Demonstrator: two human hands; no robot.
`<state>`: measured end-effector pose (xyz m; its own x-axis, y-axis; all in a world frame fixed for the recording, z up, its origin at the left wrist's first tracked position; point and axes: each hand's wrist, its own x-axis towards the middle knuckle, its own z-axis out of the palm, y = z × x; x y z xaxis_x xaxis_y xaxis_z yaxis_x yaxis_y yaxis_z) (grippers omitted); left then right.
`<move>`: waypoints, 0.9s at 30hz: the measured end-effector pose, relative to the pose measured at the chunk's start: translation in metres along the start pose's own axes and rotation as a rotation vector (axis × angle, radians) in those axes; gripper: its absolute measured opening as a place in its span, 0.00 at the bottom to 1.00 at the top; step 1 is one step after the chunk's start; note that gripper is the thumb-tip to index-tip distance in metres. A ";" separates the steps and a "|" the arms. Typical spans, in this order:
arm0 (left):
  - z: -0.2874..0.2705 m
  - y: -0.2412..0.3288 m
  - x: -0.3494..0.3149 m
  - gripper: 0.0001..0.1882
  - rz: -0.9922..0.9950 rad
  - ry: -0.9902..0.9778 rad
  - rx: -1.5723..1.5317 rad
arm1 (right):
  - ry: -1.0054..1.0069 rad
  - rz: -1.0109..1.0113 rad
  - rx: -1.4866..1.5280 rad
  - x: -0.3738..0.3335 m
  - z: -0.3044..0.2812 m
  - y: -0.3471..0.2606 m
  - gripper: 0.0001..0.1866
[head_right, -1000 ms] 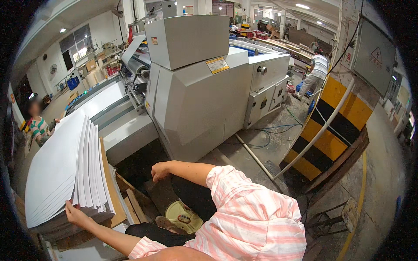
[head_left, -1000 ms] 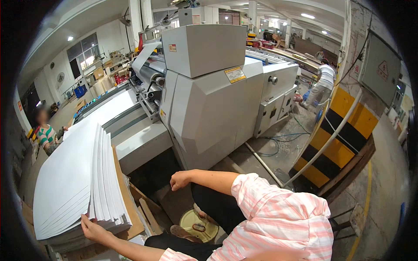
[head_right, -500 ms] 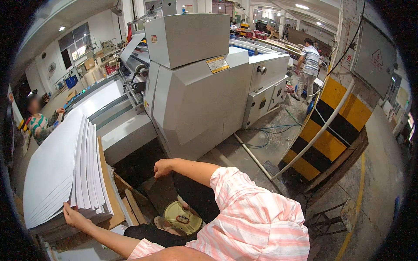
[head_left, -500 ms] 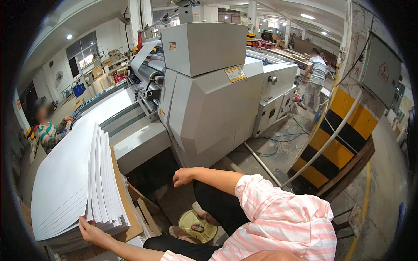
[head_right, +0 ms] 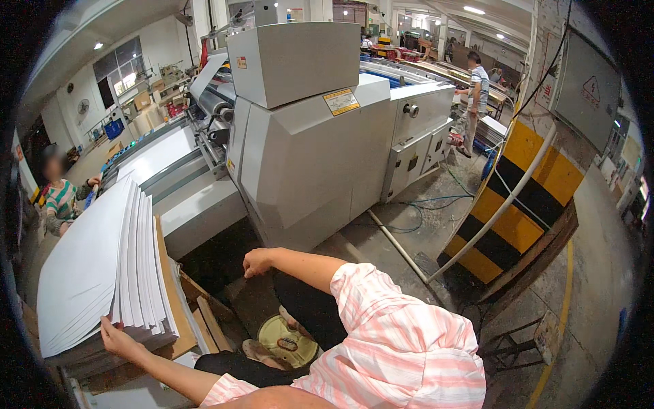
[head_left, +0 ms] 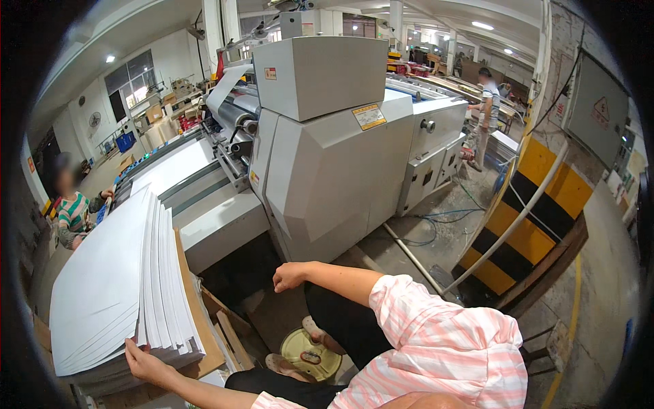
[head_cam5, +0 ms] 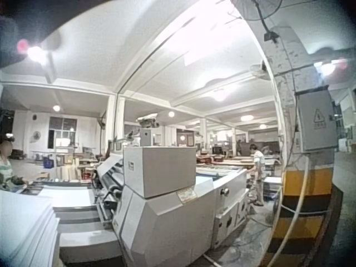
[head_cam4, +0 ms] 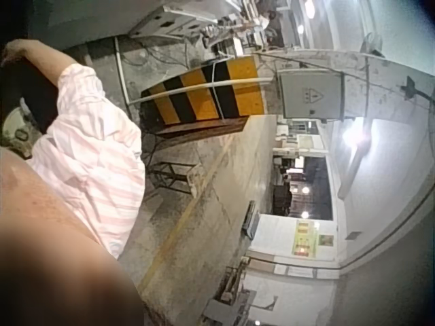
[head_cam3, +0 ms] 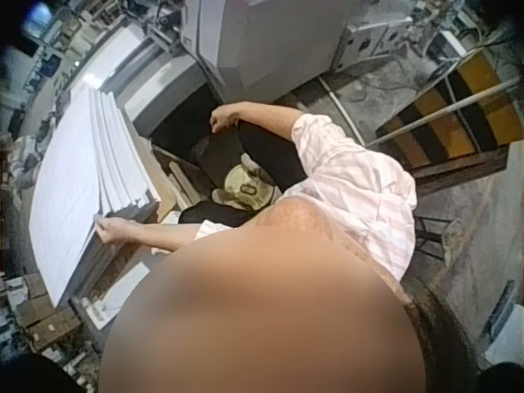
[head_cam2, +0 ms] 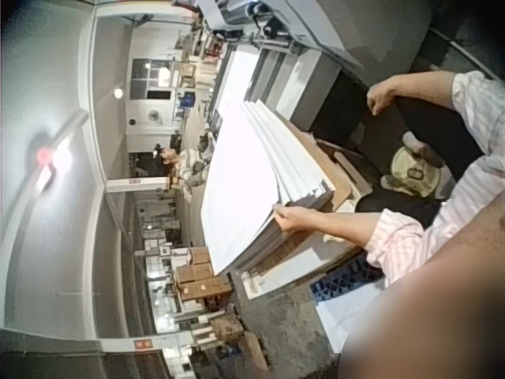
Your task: The recorder is organizing and loading large stacks of white paper sheets into a large industrial printing or cutting machine.
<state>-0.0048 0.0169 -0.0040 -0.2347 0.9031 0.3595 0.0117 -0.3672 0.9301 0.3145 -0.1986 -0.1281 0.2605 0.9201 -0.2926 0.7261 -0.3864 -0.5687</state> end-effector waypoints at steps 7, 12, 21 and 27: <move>0.001 0.007 -0.004 0.19 0.006 -0.011 0.016 | -0.008 0.039 0.006 -0.002 0.000 -0.001 0.17; -0.001 -0.002 0.001 0.18 0.041 -0.058 -0.032 | -0.004 0.006 -0.035 -0.002 -0.001 -0.002 0.17; 0.001 0.005 -0.003 0.16 0.048 -0.019 0.020 | -0.011 0.011 -0.071 -0.005 -0.003 -0.007 0.17; 0.002 0.006 -0.005 0.16 0.060 0.001 -0.002 | -0.022 0.016 -0.059 -0.003 -0.001 -0.005 0.18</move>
<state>-0.0017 0.0111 0.0001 -0.2344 0.8794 0.4144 0.0234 -0.4210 0.9067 0.3106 -0.1992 -0.1234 0.2586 0.9119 -0.3188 0.7585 -0.3961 -0.5175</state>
